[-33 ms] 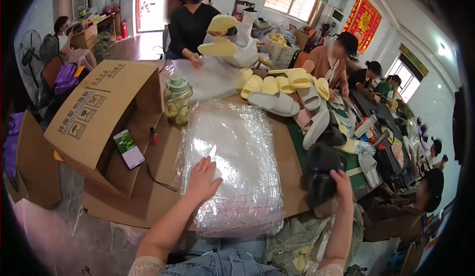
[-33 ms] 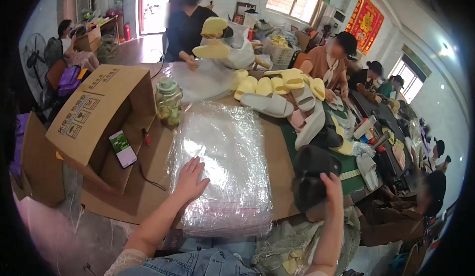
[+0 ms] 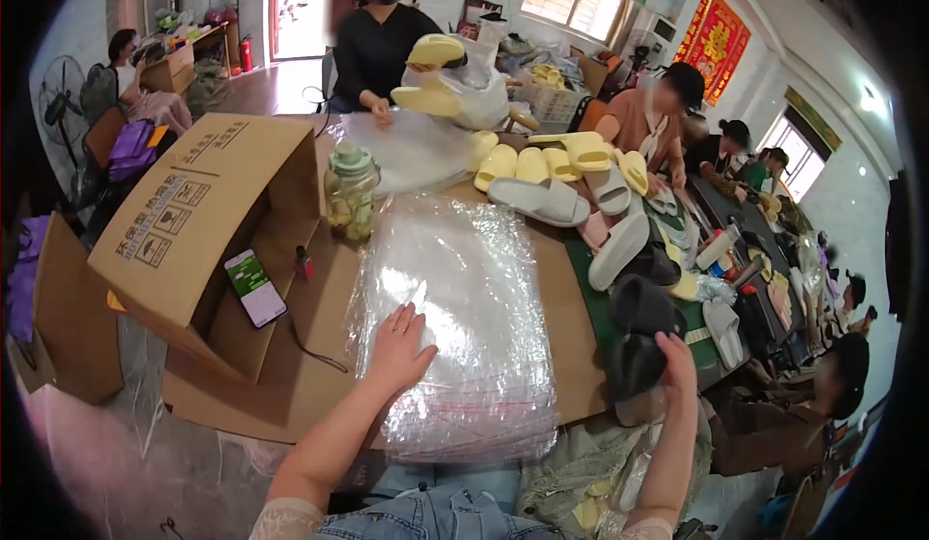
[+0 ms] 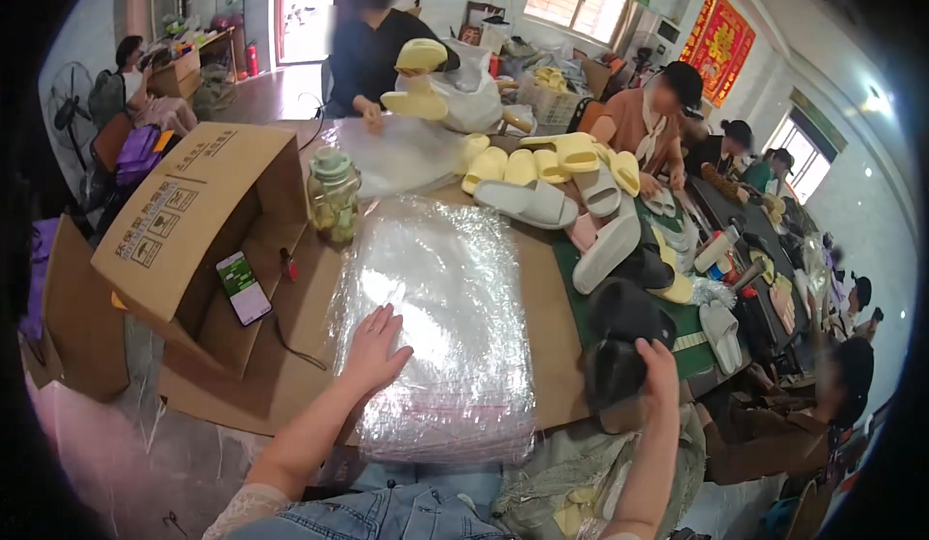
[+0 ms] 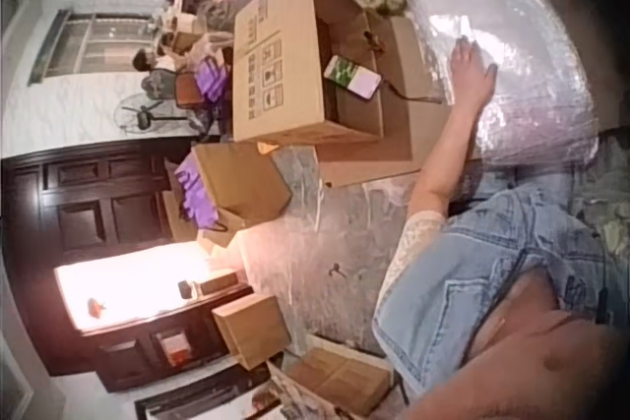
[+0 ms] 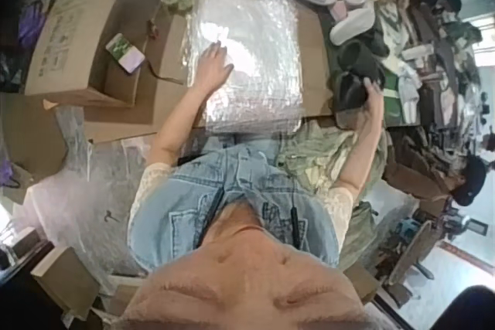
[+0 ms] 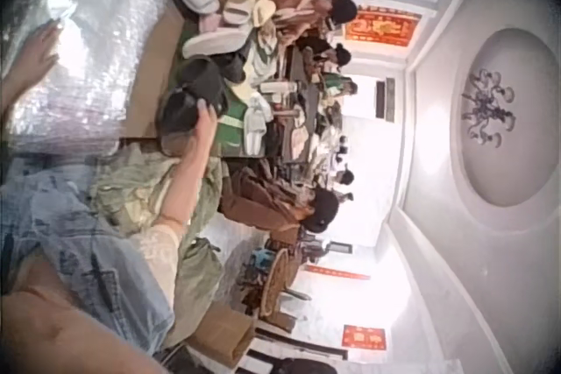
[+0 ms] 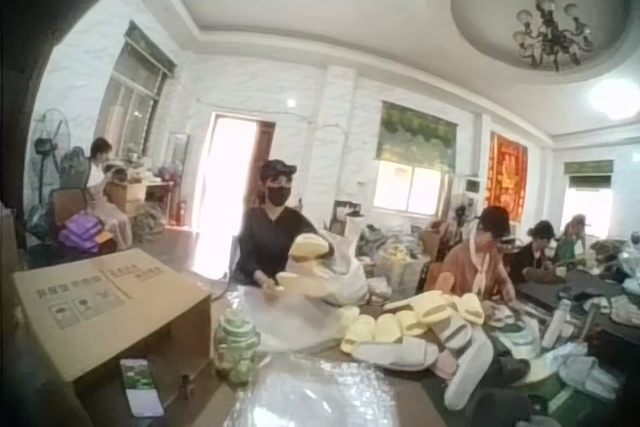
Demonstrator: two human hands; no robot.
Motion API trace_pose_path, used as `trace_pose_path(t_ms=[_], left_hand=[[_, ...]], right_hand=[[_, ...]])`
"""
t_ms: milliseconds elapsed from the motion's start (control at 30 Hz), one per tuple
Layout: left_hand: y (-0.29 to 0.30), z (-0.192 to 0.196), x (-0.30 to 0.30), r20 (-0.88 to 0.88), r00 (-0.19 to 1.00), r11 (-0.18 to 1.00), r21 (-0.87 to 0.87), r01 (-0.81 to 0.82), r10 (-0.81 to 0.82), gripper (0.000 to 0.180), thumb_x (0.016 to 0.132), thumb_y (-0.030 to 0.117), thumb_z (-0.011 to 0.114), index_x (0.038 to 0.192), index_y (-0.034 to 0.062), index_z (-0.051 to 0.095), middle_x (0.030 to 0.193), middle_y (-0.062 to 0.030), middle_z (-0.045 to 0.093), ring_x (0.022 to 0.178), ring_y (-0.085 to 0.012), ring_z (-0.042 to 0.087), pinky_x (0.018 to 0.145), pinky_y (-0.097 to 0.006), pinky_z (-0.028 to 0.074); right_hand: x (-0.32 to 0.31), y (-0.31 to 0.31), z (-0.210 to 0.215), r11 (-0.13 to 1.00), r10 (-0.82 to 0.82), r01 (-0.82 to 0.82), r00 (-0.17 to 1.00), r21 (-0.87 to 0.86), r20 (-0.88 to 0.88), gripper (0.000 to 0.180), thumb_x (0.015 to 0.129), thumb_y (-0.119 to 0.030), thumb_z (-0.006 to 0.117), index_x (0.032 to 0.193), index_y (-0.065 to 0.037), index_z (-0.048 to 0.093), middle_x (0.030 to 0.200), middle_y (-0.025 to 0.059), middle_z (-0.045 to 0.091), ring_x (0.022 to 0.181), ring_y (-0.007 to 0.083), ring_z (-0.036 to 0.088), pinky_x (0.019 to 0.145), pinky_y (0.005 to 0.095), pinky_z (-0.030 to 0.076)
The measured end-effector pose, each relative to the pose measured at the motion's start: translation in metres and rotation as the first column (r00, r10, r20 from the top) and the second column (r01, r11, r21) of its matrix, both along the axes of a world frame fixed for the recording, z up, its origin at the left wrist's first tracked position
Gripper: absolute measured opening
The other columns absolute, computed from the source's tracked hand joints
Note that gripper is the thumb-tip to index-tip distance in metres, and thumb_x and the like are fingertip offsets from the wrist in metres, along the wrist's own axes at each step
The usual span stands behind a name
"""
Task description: The person wraps pairs of yellow, white, and black slippers in bubble wrap and places them into a large green sack. The person handles the slippers one pair at a time, wrapping them individually before adding them to the sack.
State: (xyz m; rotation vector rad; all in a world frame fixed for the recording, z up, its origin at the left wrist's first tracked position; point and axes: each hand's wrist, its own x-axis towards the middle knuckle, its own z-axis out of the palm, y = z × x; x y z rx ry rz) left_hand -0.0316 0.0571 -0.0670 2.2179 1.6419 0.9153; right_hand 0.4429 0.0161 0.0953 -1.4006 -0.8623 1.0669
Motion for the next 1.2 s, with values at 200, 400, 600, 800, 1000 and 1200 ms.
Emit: trace_pose_path(t_ms=[200,400,600,800,1000,1200], left_hand=[[0.003,-0.012,-0.004,0.012,1.0,1.0,-0.013,-0.021,0.021,0.065,0.086,0.04,0.065,0.136,0.0001,0.053,0.151,-0.0253,0.041,0.142,-0.0417,0.035,0.118,-0.049,0.025],[0.003,-0.014,-0.005,-0.003,1.0,0.999,0.039,-0.016,0.016,0.063,0.088,0.037,0.065,0.136,-0.0016,0.052,0.15,-0.0272,0.041,0.141,-0.0407,0.036,0.117,-0.05,0.027],[0.002,-0.01,-0.002,-0.03,0.999,1.0,0.004,-0.016,0.016,0.064,0.087,0.037,0.065,0.137,-0.001,0.052,0.151,-0.0264,0.04,0.141,-0.0413,0.036,0.117,-0.05,0.026],[0.002,-0.007,-0.002,-0.004,1.0,1.0,-0.015,0.003,-0.003,0.065,0.085,0.037,0.066,0.137,-0.0002,0.053,0.153,-0.0246,0.039,0.142,-0.041,0.034,0.117,-0.05,0.026],[0.003,-0.009,0.0,-0.014,1.0,1.0,0.002,0.014,-0.014,0.065,0.086,0.037,0.067,0.137,-0.0001,0.053,0.153,-0.0241,0.039,0.143,-0.0404,0.033,0.117,-0.051,0.026],[0.001,-0.009,0.0,-0.123,0.992,0.996,0.086,-0.013,0.024,0.062,0.083,0.037,0.07,0.136,0.0074,0.057,0.149,-0.022,0.045,0.139,-0.0396,0.039,0.115,-0.05,0.03]], right_hand=[[-0.002,0.01,-0.021,0.999,0.024,-0.003,0.874,0.044,-0.485,0.006,0.092,-0.006,0.064,0.098,-0.005,0.064,0.087,0.0041,0.066,0.081,0.0173,0.064,0.072,0.0294,0.049],[-0.029,0.05,-0.108,0.989,0.005,-0.059,0.93,-0.137,-0.368,0.021,0.085,-0.003,0.066,0.102,0.0,0.054,0.079,0.0081,0.064,0.071,0.0184,0.062,0.066,0.0301,0.053],[-0.033,0.044,-0.14,0.982,0.118,0.129,0.163,-0.14,0.98,0.056,0.082,-0.035,0.073,0.124,0.001,0.061,0.094,0.0196,0.071,0.089,0.0382,0.068,0.077,0.0489,0.054],[-0.03,0.064,-0.132,0.997,-0.061,-0.035,0.303,0.075,0.951,0.04,0.073,-0.033,0.081,0.088,0.0,0.064,0.097,0.0219,0.061,0.102,0.0435,0.057,0.086,0.0515,0.047],[-0.019,0.085,-0.166,0.992,-0.025,-0.12,0.203,0.05,0.979,0.035,0.065,-0.025,0.081,0.082,0.003,0.068,0.098,0.0242,0.062,0.103,0.0431,0.056,0.089,0.0518,0.047],[-0.043,0.09,-0.175,0.999,-0.047,0.026,0.147,0.044,0.988,0.026,0.069,-0.016,0.075,0.078,0.007,0.069,0.095,0.0255,0.066,0.095,0.0418,0.062,0.087,0.0487,0.051]])
